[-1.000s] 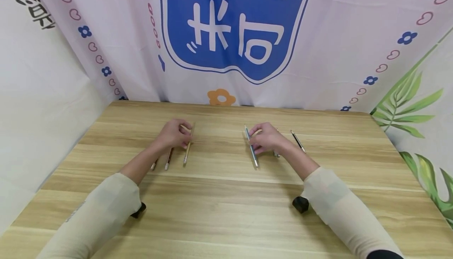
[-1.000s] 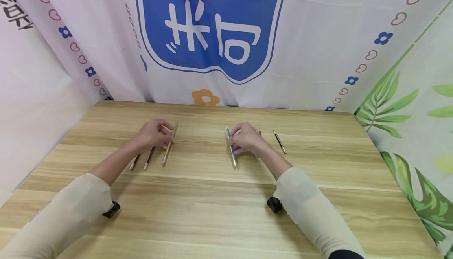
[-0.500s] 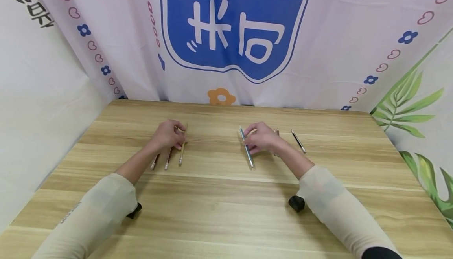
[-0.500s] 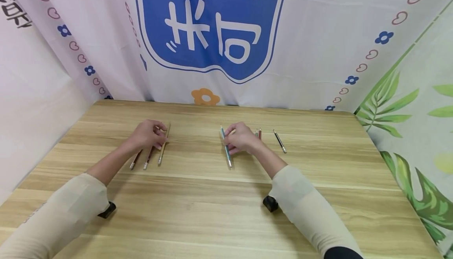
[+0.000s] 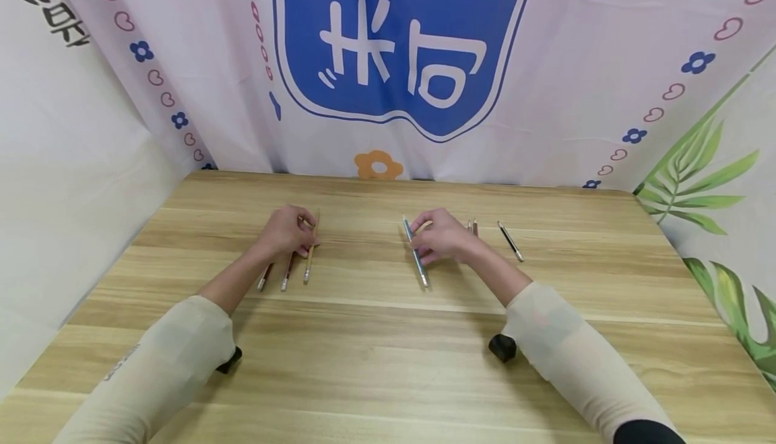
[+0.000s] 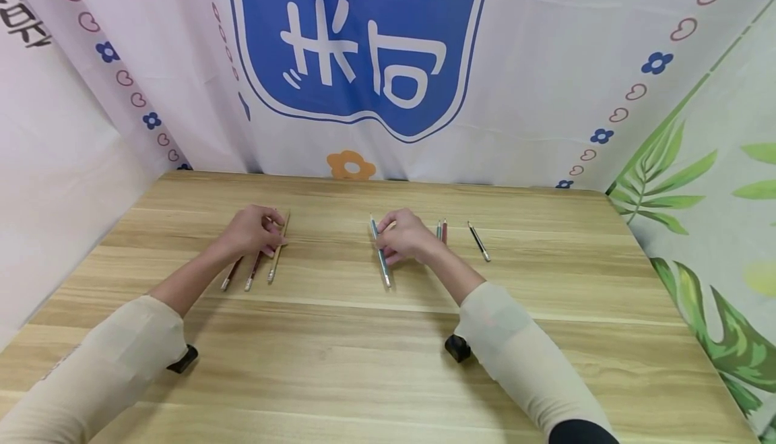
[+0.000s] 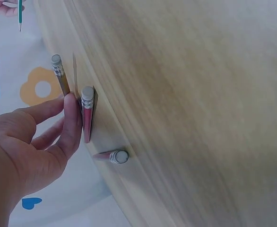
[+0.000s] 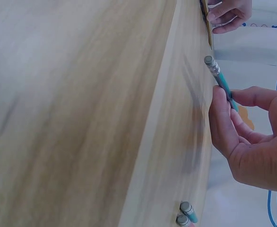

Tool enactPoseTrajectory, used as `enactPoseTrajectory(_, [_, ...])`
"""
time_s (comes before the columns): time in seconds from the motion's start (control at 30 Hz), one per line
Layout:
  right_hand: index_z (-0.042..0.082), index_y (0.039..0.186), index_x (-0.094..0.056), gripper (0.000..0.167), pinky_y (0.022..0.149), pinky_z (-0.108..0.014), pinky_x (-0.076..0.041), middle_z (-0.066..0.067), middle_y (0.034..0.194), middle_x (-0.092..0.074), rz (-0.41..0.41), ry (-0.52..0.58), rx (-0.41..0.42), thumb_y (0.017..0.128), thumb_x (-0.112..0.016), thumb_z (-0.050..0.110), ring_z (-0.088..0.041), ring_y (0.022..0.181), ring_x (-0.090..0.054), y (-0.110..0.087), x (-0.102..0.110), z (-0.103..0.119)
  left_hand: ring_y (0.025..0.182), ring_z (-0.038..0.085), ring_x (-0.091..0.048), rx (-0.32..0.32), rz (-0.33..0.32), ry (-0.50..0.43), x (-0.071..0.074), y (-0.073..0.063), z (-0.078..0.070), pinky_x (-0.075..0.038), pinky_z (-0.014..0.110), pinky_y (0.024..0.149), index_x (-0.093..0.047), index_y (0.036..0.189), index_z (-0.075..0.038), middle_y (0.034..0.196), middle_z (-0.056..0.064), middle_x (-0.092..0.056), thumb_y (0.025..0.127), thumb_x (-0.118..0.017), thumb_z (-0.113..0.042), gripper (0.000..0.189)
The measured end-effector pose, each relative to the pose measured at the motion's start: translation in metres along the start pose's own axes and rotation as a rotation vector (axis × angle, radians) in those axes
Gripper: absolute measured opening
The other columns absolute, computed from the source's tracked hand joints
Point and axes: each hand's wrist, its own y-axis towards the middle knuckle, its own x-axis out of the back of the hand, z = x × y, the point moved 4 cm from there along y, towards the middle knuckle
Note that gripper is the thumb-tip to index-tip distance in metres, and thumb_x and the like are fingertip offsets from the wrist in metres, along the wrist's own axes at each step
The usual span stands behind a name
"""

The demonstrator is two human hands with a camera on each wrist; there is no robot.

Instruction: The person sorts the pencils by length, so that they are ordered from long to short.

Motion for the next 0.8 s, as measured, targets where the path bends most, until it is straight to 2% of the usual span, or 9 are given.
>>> enactPoseTrajectory(0.27, [-0.006,0.121,-0.056,0.03,0.068,-0.031,-0.067,-0.012,0.083,-0.065,0.007,0.009,-0.002,0.092,-0.065,-0.008,-0.02,0.071,-0.063,0.001,-0.005,0.001,0.05,0.01,-0.062,-0.016,0.0,0.073,-0.001,0.001,0.0,-0.063,0.027,0.05,-0.058,0.116,0.02,0.08,0.018,-0.069,0.086,-0.073,0.014,0.034])
enactPoseTrajectory(0.47, [-0.005,0.12,-0.056,0.028,0.068,-0.031,-0.067,-0.012,0.082,-0.064,0.012,0.004,0.0,0.093,-0.065,-0.007,-0.019,0.07,-0.063,0.003,-0.008,0.004,0.052,0.011,-0.064,0.012,0.004,0.068,0.0,0.0,0.002,-0.064,0.029,0.053,-0.058,0.119,0.02,0.085,0.021,-0.069,0.088,-0.071,0.013,0.033])
enactPoseTrajectory(0.8, [-0.005,0.118,-0.057,0.028,0.065,-0.028,-0.066,-0.011,0.08,-0.063,0.027,0.012,0.021,0.092,-0.066,-0.007,-0.018,0.068,-0.063,0.008,-0.02,0.01,0.052,0.011,-0.064,0.034,-0.004,0.075,0.002,-0.001,0.001,-0.064,0.028,0.054,-0.058,0.119,0.019,0.083,0.017,-0.067,0.089,-0.07,0.013,0.033])
